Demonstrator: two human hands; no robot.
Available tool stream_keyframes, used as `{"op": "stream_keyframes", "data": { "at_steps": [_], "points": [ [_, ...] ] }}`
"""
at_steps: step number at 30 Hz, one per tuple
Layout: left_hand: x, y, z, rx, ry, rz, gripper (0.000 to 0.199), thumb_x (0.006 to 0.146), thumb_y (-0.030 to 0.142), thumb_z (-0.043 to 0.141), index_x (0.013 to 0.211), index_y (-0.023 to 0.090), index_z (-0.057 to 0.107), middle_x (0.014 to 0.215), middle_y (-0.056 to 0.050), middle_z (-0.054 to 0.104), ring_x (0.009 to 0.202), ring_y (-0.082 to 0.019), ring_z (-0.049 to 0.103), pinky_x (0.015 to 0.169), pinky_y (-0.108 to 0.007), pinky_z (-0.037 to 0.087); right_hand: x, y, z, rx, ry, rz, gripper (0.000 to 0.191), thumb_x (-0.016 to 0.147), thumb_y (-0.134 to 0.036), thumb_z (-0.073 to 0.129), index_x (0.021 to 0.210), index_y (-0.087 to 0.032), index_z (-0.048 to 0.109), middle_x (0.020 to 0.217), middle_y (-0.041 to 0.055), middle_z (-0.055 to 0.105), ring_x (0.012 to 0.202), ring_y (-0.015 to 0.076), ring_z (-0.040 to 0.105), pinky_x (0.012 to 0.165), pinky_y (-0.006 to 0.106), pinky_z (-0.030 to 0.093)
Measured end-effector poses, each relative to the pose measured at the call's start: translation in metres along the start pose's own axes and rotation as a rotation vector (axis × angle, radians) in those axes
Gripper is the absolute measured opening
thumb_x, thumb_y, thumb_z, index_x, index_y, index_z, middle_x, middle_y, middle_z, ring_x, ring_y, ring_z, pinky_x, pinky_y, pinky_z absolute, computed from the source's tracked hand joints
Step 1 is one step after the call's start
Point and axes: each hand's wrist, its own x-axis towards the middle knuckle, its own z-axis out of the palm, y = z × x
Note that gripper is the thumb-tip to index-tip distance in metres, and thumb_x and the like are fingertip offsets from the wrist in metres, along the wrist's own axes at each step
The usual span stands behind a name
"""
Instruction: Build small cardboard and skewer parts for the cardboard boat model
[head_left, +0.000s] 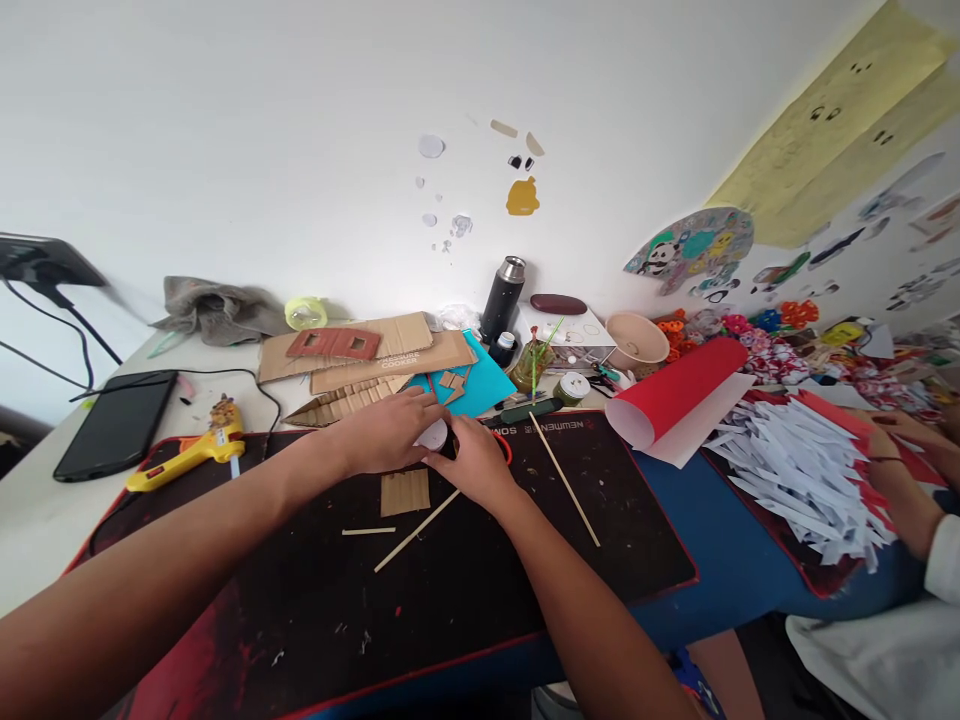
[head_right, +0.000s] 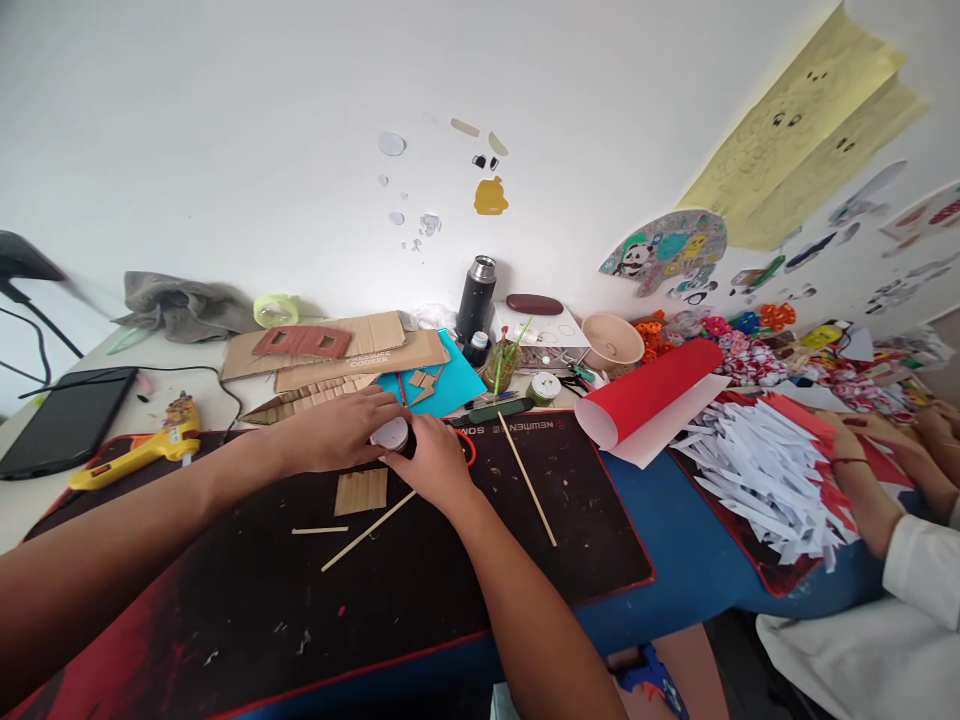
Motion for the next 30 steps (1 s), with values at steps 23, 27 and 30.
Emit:
{"op": "stream_keyframes", "data": {
  "at_steps": [23, 27, 30],
  "points": [
    [0.009, 0.009, 0.010, 0.197, 0.011, -0.159, 0.033, 0.093, 0.047, 0.075, 0.104, 0.017, 0.069, 0.104, -0.012, 0.073, 0.095, -0.029, 0.070, 0.079, -0.037, 0.052, -0.001, 0.002, 0.013, -0.119, 0.098, -0.042, 0.026, 0.087, -0.031, 0.080, 0.107, -0.020, 0.067, 0.100, 0.0074, 0.072, 0.098, 0.0294, 0.067, 0.089, 0.040, 0.050],
    [0.009, 0.023, 0.016, 0.304, 0.065, -0.212, 0.043, 0.100, 0.053, 0.066, 0.105, 0.010, 0.069, 0.100, -0.021, 0.072, 0.097, -0.037, 0.066, 0.085, -0.046, 0.050, -0.002, 0.003, 0.017, -0.143, 0.136, -0.021, 0.024, 0.085, -0.028, 0.076, 0.105, -0.020, 0.066, 0.100, 0.0074, 0.072, 0.098, 0.0290, 0.067, 0.090, 0.039, 0.050],
    [0.007, 0.024, 0.010, 0.318, 0.081, -0.143, 0.046, 0.099, 0.054, 0.067, 0.112, 0.010, 0.069, 0.108, -0.022, 0.072, 0.111, -0.041, 0.063, 0.097, -0.050, 0.047, -0.002, 0.001, 0.015, -0.144, 0.122, 0.019, 0.027, 0.085, -0.032, 0.079, 0.105, -0.020, 0.066, 0.103, 0.0093, 0.072, 0.102, 0.0308, 0.067, 0.091, 0.041, 0.051]
  ]
}}
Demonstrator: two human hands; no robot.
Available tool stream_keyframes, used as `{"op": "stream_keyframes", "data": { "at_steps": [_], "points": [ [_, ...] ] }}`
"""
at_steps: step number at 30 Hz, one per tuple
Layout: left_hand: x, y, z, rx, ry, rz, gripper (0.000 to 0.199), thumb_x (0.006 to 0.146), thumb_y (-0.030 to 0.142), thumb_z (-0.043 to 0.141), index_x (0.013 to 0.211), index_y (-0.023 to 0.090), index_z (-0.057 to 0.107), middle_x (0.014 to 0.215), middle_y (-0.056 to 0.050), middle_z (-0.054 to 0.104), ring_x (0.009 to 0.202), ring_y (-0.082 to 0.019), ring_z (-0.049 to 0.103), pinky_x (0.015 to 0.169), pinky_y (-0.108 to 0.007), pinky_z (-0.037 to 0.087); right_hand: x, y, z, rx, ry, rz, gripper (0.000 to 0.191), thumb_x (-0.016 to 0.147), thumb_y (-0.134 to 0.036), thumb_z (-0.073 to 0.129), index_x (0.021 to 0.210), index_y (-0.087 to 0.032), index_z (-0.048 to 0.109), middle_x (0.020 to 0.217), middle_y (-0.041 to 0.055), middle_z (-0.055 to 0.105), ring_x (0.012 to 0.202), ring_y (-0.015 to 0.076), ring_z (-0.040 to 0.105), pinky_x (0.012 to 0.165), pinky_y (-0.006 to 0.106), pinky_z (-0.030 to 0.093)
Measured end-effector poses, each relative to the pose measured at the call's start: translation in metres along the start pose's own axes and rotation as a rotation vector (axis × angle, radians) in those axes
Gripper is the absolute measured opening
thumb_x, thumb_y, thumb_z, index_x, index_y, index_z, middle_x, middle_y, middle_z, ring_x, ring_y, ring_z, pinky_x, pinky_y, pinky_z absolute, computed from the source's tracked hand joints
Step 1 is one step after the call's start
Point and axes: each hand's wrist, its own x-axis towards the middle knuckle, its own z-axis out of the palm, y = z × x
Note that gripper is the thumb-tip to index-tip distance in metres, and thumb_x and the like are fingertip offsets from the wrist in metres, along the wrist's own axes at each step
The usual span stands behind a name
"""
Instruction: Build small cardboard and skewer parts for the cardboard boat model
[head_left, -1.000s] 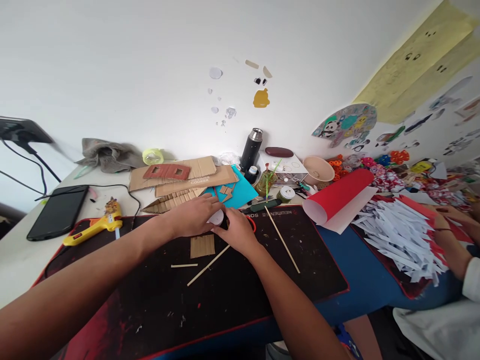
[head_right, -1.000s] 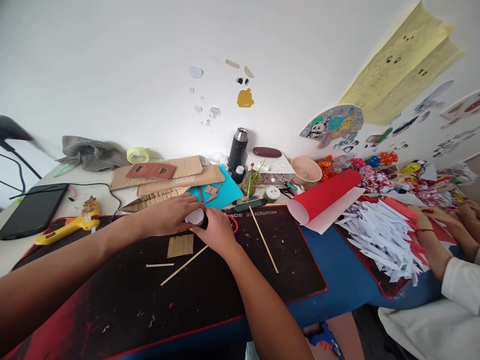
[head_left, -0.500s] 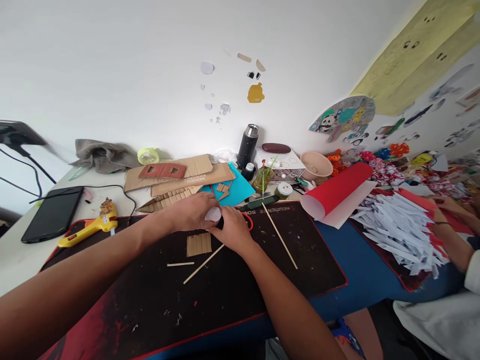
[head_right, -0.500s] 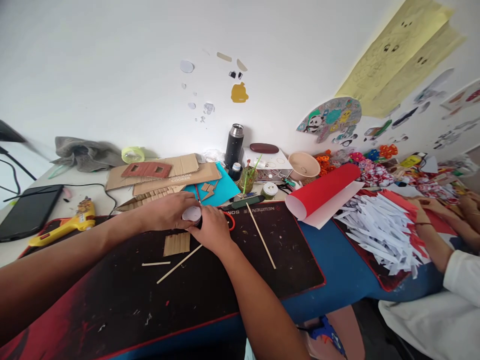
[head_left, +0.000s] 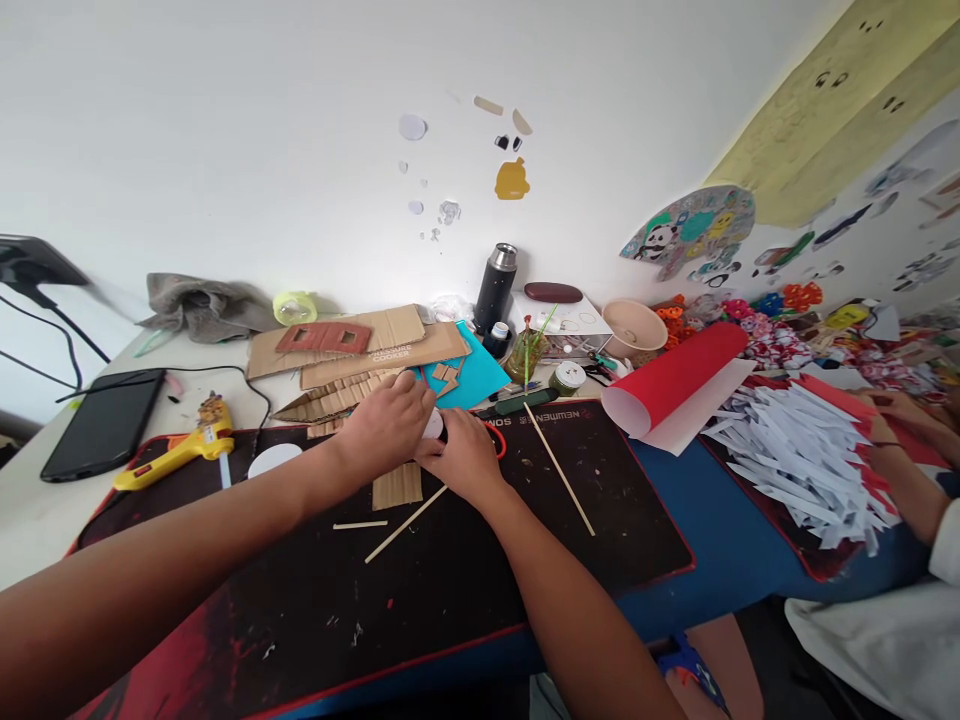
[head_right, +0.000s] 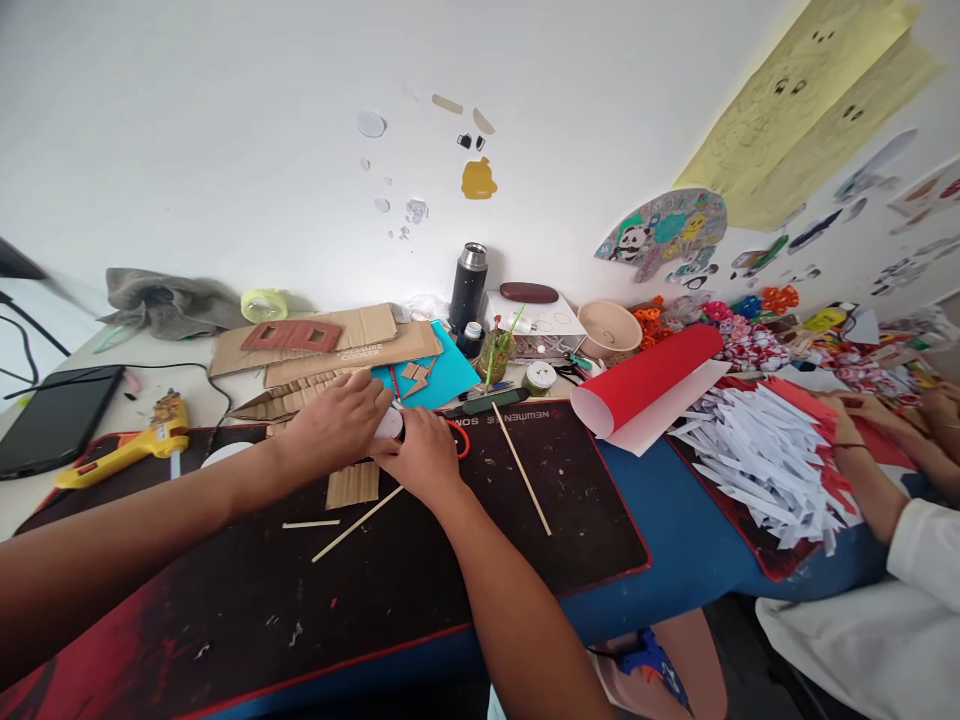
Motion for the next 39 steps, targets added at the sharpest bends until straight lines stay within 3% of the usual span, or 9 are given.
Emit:
{"op": "stream_keyframes", "data": {
  "at_steps": [4, 6, 8, 11, 19, 25, 30, 36, 39],
  "points": [
    [0.003, -0.015, -0.012, -0.157, -0.112, 0.210, 0.042, 0.094, 0.037, 0.075, 0.130, 0.017, 0.065, 0.120, -0.014, 0.074, 0.114, -0.034, 0.064, 0.099, -0.043, 0.048, 0.000, -0.002, -0.006, 0.049, -0.042, -0.009, 0.042, 0.086, -0.040, 0.085, 0.116, -0.019, 0.065, 0.112, 0.0122, 0.073, 0.109, 0.0337, 0.068, 0.095, 0.044, 0.052],
    [0.007, -0.019, -0.018, -0.201, -0.152, 0.214, 0.034, 0.090, 0.030, 0.075, 0.121, 0.019, 0.068, 0.117, -0.012, 0.075, 0.112, -0.033, 0.066, 0.097, -0.041, 0.048, -0.001, -0.002, -0.007, 0.049, -0.041, -0.005, 0.041, 0.086, -0.042, 0.086, 0.113, -0.019, 0.065, 0.110, 0.0113, 0.073, 0.108, 0.0335, 0.068, 0.095, 0.045, 0.053],
    [0.011, -0.018, -0.024, -0.214, -0.142, 0.147, 0.021, 0.090, 0.034, 0.073, 0.105, 0.019, 0.070, 0.106, -0.012, 0.075, 0.105, -0.034, 0.068, 0.092, -0.042, 0.049, -0.001, -0.002, -0.005, 0.043, -0.030, 0.008, 0.036, 0.086, -0.041, 0.086, 0.108, -0.020, 0.066, 0.107, 0.0097, 0.072, 0.106, 0.0327, 0.068, 0.095, 0.045, 0.053],
    [0.016, -0.017, -0.033, -0.229, -0.101, 0.039, 0.031, 0.096, 0.049, 0.063, 0.096, 0.019, 0.068, 0.096, -0.013, 0.073, 0.095, -0.034, 0.070, 0.085, -0.042, 0.050, -0.003, 0.000, -0.001, 0.047, -0.006, 0.038, 0.042, 0.083, -0.046, 0.089, 0.108, -0.021, 0.066, 0.108, 0.0103, 0.071, 0.109, 0.0338, 0.067, 0.097, 0.047, 0.053],
    [0.004, -0.057, -0.034, -0.774, -0.023, -0.196, 0.059, 0.087, 0.069, 0.066, 0.122, 0.022, 0.066, 0.117, -0.009, 0.076, 0.102, -0.028, 0.072, 0.083, -0.037, 0.055, -0.003, -0.003, -0.008, 0.053, -0.033, -0.002, 0.047, 0.085, -0.047, 0.089, 0.117, -0.021, 0.065, 0.112, 0.0090, 0.072, 0.108, 0.0324, 0.067, 0.095, 0.045, 0.053],
    [-0.010, -0.084, -0.027, -1.242, 0.115, -0.310, 0.071, 0.080, 0.061, 0.083, 0.135, 0.022, 0.061, 0.125, -0.010, 0.076, 0.121, -0.031, 0.070, 0.102, -0.048, 0.059, -0.004, -0.007, -0.010, 0.139, -0.011, 0.022, 0.040, 0.086, -0.043, 0.087, 0.115, -0.023, 0.069, 0.111, 0.0076, 0.073, 0.107, 0.0301, 0.068, 0.093, 0.042, 0.053],
    [-0.005, -0.101, -0.010, -1.182, 0.129, -0.326, 0.064, 0.078, 0.056, 0.083, 0.128, 0.021, 0.065, 0.124, -0.009, 0.077, 0.119, -0.030, 0.072, 0.105, -0.049, 0.058, 0.007, -0.005, -0.023, 0.324, 0.098, 0.114, 0.039, 0.091, -0.041, 0.080, 0.124, -0.023, 0.069, 0.117, 0.0079, 0.073, 0.100, 0.0258, 0.071, 0.086, 0.036, 0.056],
    [0.018, -0.104, 0.012, -0.863, -0.047, -0.270, 0.061, 0.081, 0.047, 0.070, 0.135, 0.020, 0.061, 0.107, -0.007, 0.080, 0.098, -0.027, 0.077, 0.083, -0.038, 0.062, 0.028, 0.017, -0.040, 0.115, 0.123, 0.161, 0.042, 0.090, -0.036, 0.081, 0.128, -0.022, 0.068, 0.121, 0.0115, 0.072, 0.112, 0.0332, 0.068, 0.098, 0.045, 0.053],
    [0.034, -0.099, 0.018, -0.791, -0.078, -0.211, 0.056, 0.078, 0.039, 0.070, 0.132, 0.021, 0.064, 0.106, -0.006, 0.080, 0.097, -0.028, 0.076, 0.084, -0.037, 0.060, 0.034, 0.025, -0.040, 0.028, 0.071, 0.138, 0.039, 0.091, -0.035, 0.081, 0.125, -0.022, 0.069, 0.119, 0.0109, 0.072, 0.112, 0.0335, 0.067, 0.097, 0.046, 0.053]
  ]
}}
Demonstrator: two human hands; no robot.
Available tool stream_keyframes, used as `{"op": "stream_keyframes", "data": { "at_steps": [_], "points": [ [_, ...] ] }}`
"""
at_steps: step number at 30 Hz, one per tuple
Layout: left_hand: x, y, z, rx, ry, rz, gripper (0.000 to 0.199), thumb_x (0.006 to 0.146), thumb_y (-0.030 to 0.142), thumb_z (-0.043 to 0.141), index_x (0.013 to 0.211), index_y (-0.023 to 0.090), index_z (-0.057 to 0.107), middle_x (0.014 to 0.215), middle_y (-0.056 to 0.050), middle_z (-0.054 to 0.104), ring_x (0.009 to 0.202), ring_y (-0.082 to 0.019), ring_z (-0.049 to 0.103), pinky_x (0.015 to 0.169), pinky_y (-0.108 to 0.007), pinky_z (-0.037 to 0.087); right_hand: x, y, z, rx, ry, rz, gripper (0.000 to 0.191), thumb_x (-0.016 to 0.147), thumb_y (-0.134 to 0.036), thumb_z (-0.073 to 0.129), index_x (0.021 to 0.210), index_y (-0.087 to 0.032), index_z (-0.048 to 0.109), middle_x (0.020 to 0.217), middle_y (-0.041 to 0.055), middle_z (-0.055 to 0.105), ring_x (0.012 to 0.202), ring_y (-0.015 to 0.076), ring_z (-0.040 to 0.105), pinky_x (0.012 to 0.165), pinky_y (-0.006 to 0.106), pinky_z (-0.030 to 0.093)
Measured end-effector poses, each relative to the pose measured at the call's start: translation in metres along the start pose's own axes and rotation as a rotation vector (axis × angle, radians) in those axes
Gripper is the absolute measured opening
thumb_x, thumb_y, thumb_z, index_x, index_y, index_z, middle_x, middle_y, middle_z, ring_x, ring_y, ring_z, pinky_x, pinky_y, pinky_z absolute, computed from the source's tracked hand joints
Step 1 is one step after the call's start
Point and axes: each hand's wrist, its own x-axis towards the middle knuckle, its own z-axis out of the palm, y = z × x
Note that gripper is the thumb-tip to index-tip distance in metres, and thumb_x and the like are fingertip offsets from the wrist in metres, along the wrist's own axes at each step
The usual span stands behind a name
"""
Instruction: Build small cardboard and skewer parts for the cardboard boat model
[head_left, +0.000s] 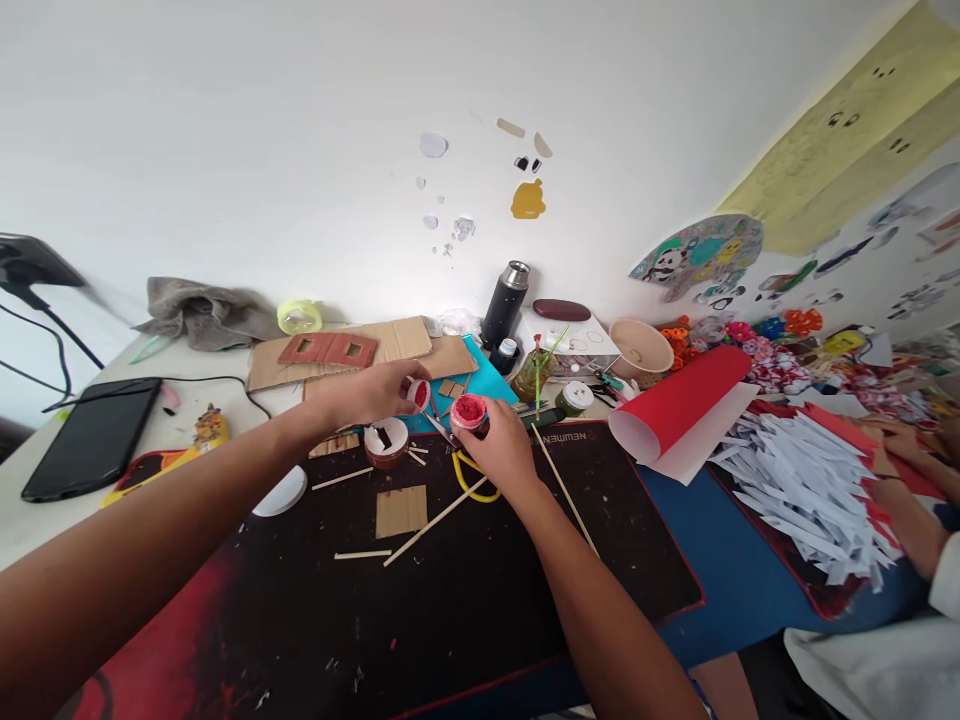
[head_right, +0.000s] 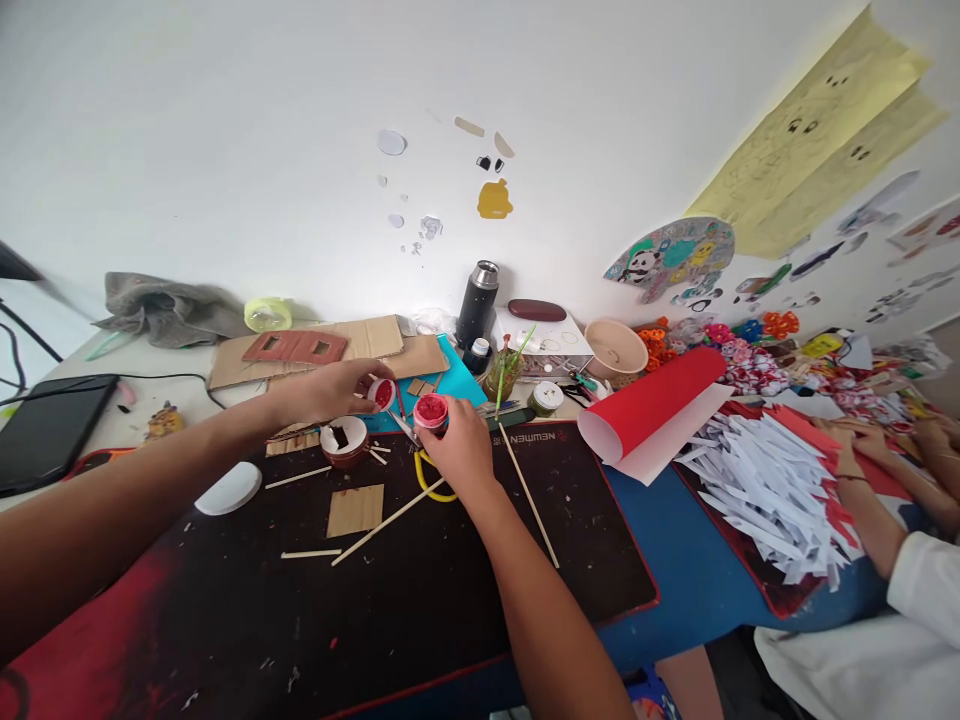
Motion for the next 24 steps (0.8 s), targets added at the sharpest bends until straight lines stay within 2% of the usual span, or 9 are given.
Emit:
{"op": "stream_keyframes", "data": {
  "at_steps": [5, 10, 13, 16, 19, 21, 24],
  "points": [
    [0.024, 0.003, 0.007, 0.166, -0.012, 0.105, 0.051, 0.079, 0.033, 0.070, 0.129, 0.024, 0.067, 0.130, -0.009, 0.075, 0.119, -0.031, 0.070, 0.100, -0.038, 0.055, 0.005, 0.002, 0.003, -0.032, -0.068, -0.024, 0.039, 0.090, -0.036, 0.085, 0.124, -0.024, 0.072, 0.116, 0.0098, 0.070, 0.109, 0.0325, 0.068, 0.093, 0.043, 0.052],
    [0.032, 0.000, 0.011, 0.325, -0.005, 0.157, 0.037, 0.086, 0.034, 0.069, 0.121, 0.023, 0.070, 0.123, -0.014, 0.075, 0.119, -0.034, 0.069, 0.103, -0.043, 0.053, 0.007, 0.003, 0.007, -0.007, -0.082, 0.025, 0.040, 0.091, -0.036, 0.084, 0.126, -0.025, 0.071, 0.117, 0.0090, 0.070, 0.109, 0.0317, 0.068, 0.092, 0.042, 0.052],
    [0.032, -0.003, 0.015, 0.382, -0.006, 0.169, 0.034, 0.088, 0.039, 0.070, 0.118, 0.024, 0.071, 0.120, -0.014, 0.075, 0.117, -0.034, 0.069, 0.105, -0.046, 0.052, 0.009, 0.006, 0.011, -0.008, -0.102, 0.038, 0.043, 0.090, -0.038, 0.085, 0.129, -0.026, 0.071, 0.117, 0.0092, 0.071, 0.108, 0.0320, 0.068, 0.092, 0.043, 0.053],
    [0.031, -0.003, 0.015, 0.413, -0.001, 0.191, 0.044, 0.088, 0.042, 0.071, 0.129, 0.025, 0.069, 0.131, -0.014, 0.073, 0.129, -0.036, 0.063, 0.111, -0.048, 0.048, 0.010, 0.009, 0.015, -0.018, -0.124, 0.060, 0.061, 0.087, -0.044, 0.088, 0.140, -0.024, 0.067, 0.124, 0.0128, 0.071, 0.113, 0.0356, 0.068, 0.094, 0.046, 0.054],
    [0.031, 0.001, 0.009, 0.426, 0.040, 0.203, 0.053, 0.095, 0.045, 0.062, 0.143, 0.022, 0.063, 0.143, -0.016, 0.069, 0.138, -0.037, 0.056, 0.115, -0.049, 0.045, 0.005, 0.011, 0.012, 0.025, -0.093, 0.061, 0.075, 0.089, -0.049, 0.085, 0.153, -0.020, 0.058, 0.134, 0.0171, 0.068, 0.118, 0.0373, 0.067, 0.097, 0.047, 0.054],
    [0.031, 0.007, 0.004, 0.426, 0.090, 0.207, 0.055, 0.097, 0.046, 0.058, 0.146, 0.020, 0.062, 0.144, -0.016, 0.069, 0.139, -0.038, 0.055, 0.116, -0.050, 0.045, -0.002, 0.012, 0.007, 0.087, -0.038, 0.039, 0.065, 0.096, -0.047, 0.077, 0.153, -0.021, 0.060, 0.132, 0.0158, 0.070, 0.113, 0.0338, 0.070, 0.095, 0.044, 0.056],
    [0.031, 0.023, 0.000, 0.422, 0.137, 0.240, 0.053, 0.098, 0.047, 0.057, 0.142, 0.018, 0.065, 0.143, -0.014, 0.071, 0.137, -0.037, 0.055, 0.118, -0.051, 0.044, -0.016, 0.016, -0.007, 0.177, 0.037, 0.002, 0.042, 0.102, -0.040, 0.068, 0.140, -0.024, 0.071, 0.118, 0.0112, 0.075, 0.097, 0.0279, 0.072, 0.087, 0.040, 0.058]
  ]
}}
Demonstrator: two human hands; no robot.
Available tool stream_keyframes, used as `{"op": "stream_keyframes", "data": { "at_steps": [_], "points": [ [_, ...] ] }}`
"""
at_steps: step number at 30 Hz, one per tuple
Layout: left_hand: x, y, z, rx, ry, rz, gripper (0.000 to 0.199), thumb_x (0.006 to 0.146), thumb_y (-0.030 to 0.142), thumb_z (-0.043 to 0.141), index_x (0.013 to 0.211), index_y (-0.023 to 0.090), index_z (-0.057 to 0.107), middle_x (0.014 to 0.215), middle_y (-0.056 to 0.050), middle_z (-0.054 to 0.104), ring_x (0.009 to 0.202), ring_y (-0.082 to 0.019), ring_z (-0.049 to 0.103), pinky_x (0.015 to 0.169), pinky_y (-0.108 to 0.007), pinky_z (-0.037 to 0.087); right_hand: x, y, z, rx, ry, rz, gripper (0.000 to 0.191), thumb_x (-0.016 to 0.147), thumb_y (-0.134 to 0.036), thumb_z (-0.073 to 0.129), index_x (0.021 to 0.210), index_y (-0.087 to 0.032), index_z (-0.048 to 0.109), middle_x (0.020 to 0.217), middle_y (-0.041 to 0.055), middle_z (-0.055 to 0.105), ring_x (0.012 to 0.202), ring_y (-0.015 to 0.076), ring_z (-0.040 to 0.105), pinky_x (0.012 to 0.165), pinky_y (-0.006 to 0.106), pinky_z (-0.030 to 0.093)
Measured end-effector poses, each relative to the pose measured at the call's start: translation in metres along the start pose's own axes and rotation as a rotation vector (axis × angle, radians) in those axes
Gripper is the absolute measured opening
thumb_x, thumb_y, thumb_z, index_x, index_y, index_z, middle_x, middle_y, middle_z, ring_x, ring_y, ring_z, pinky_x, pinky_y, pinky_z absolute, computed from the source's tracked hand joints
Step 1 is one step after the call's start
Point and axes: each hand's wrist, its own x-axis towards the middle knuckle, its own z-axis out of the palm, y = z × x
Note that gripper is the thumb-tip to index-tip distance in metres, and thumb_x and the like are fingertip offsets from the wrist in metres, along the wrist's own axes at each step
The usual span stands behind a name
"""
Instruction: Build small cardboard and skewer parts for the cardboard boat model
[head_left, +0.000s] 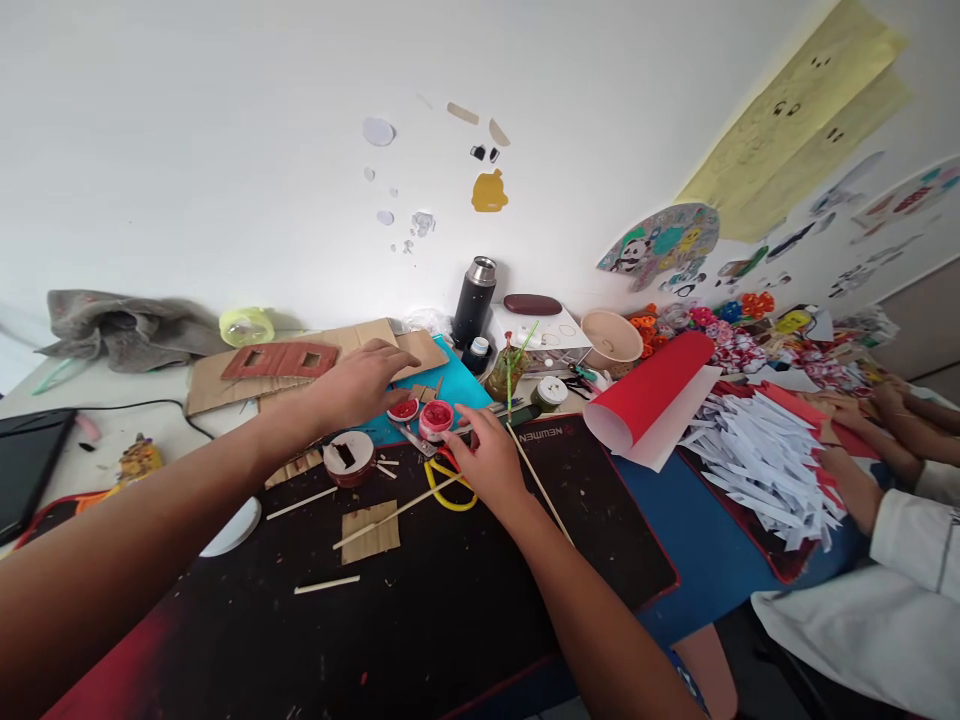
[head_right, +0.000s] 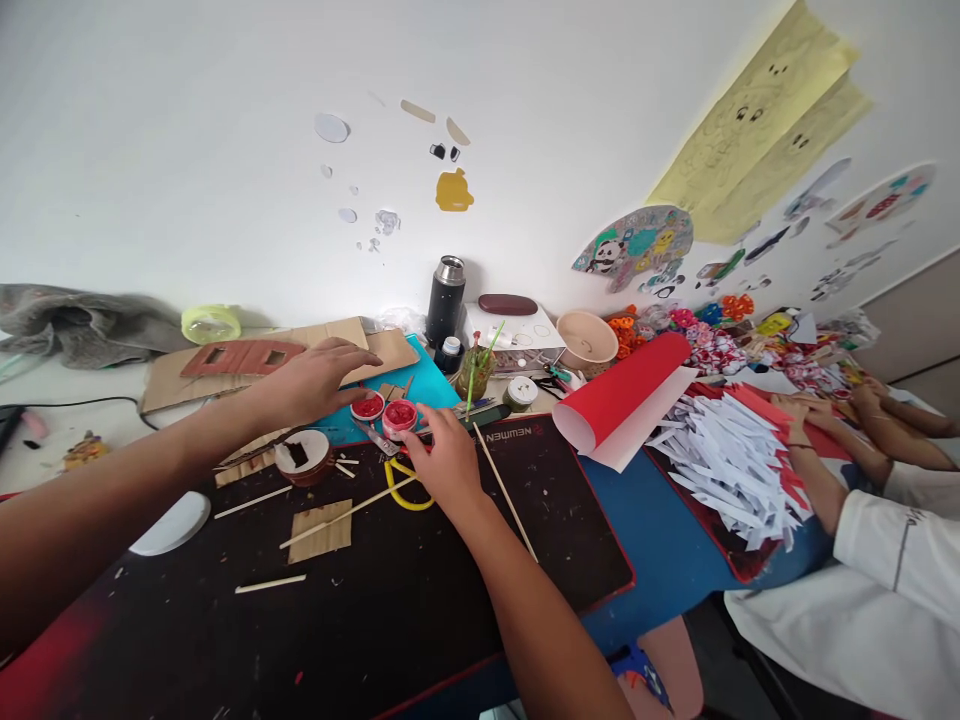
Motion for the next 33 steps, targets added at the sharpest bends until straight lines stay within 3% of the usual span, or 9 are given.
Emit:
{"op": "stream_keyframes", "data": {
  "at_steps": [3, 6, 9, 12, 15, 19, 26, 33],
  "points": [
    [0.005, 0.019, -0.006, -0.030, 0.002, 0.058, 0.049, 0.101, 0.047, 0.053, 0.138, 0.018, 0.067, 0.140, -0.013, 0.072, 0.134, -0.036, 0.057, 0.117, -0.050, 0.045, -0.013, 0.006, -0.017, 0.111, 0.062, 0.022, 0.025, 0.102, -0.036, 0.064, 0.117, -0.024, 0.079, 0.107, 0.0080, 0.078, 0.085, 0.0242, 0.072, 0.081, 0.036, 0.058],
    [0.008, 0.038, -0.009, -0.076, -0.013, 0.119, 0.047, 0.102, 0.047, 0.053, 0.138, 0.019, 0.067, 0.140, -0.012, 0.072, 0.135, -0.035, 0.057, 0.117, -0.049, 0.046, -0.020, 0.018, -0.036, 0.178, 0.160, 0.068, 0.022, 0.101, -0.038, 0.063, 0.101, -0.023, 0.080, 0.096, 0.0070, 0.078, 0.083, 0.0238, 0.072, 0.077, 0.034, 0.057],
    [0.007, 0.053, -0.013, -0.122, -0.032, 0.145, 0.045, 0.102, 0.048, 0.054, 0.135, 0.021, 0.068, 0.138, -0.011, 0.073, 0.136, -0.033, 0.057, 0.116, -0.046, 0.047, -0.017, 0.031, -0.054, 0.130, 0.246, 0.119, 0.028, 0.098, -0.041, 0.067, 0.114, -0.021, 0.077, 0.090, 0.0052, 0.075, 0.073, 0.0216, 0.066, 0.069, 0.033, 0.055],
    [0.001, 0.060, -0.020, -0.163, -0.028, 0.134, 0.047, 0.104, 0.053, 0.051, 0.132, 0.022, 0.070, 0.137, -0.010, 0.073, 0.135, -0.032, 0.059, 0.114, -0.045, 0.048, -0.007, 0.041, -0.068, -0.015, 0.263, 0.042, 0.046, 0.098, -0.040, 0.067, 0.140, -0.021, 0.067, 0.095, 0.0046, 0.072, 0.068, 0.0200, 0.061, 0.070, 0.034, 0.054],
    [-0.010, 0.063, -0.028, -0.211, -0.013, 0.089, 0.053, 0.105, 0.062, 0.047, 0.130, 0.022, 0.071, 0.137, -0.010, 0.073, 0.132, -0.032, 0.061, 0.113, -0.044, 0.049, 0.008, 0.044, -0.072, -0.172, 0.214, -0.094, 0.056, 0.102, -0.035, 0.064, 0.156, -0.022, 0.057, 0.102, 0.0077, 0.072, 0.075, 0.0236, 0.065, 0.071, 0.036, 0.054],
    [-0.034, 0.061, -0.038, -0.232, 0.004, 0.007, 0.050, 0.106, 0.062, 0.046, 0.129, 0.026, 0.073, 0.139, -0.007, 0.074, 0.131, -0.030, 0.062, 0.112, -0.045, 0.049, 0.029, 0.045, -0.066, -0.349, 0.154, -0.228, 0.056, 0.107, -0.034, 0.059, 0.162, -0.022, 0.053, 0.103, 0.0119, 0.073, 0.089, 0.0313, 0.069, 0.072, 0.038, 0.055],
    [-0.077, 0.046, -0.044, -0.242, 0.053, -0.036, 0.044, 0.104, 0.060, 0.052, 0.128, 0.030, 0.074, 0.138, -0.004, 0.075, 0.127, -0.028, 0.068, 0.113, -0.044, 0.050, 0.053, 0.050, -0.055, -0.382, 0.159, -0.289, 0.035, 0.111, -0.035, 0.056, 0.137, -0.022, 0.075, 0.111, 0.0129, 0.074, 0.092, 0.0286, 0.074, 0.074, 0.034, 0.054],
    [-0.085, 0.044, -0.038, -0.253, 0.087, -0.021, 0.053, 0.103, 0.070, 0.049, 0.123, 0.030, 0.077, 0.132, -0.005, 0.079, 0.122, -0.028, 0.071, 0.109, -0.043, 0.053, 0.056, 0.042, -0.082, -0.255, 0.335, -0.322, 0.035, 0.114, -0.030, 0.047, 0.131, -0.023, 0.077, 0.115, 0.0124, 0.076, 0.107, 0.0281, 0.073, 0.093, 0.036, 0.057]
  ]
}}
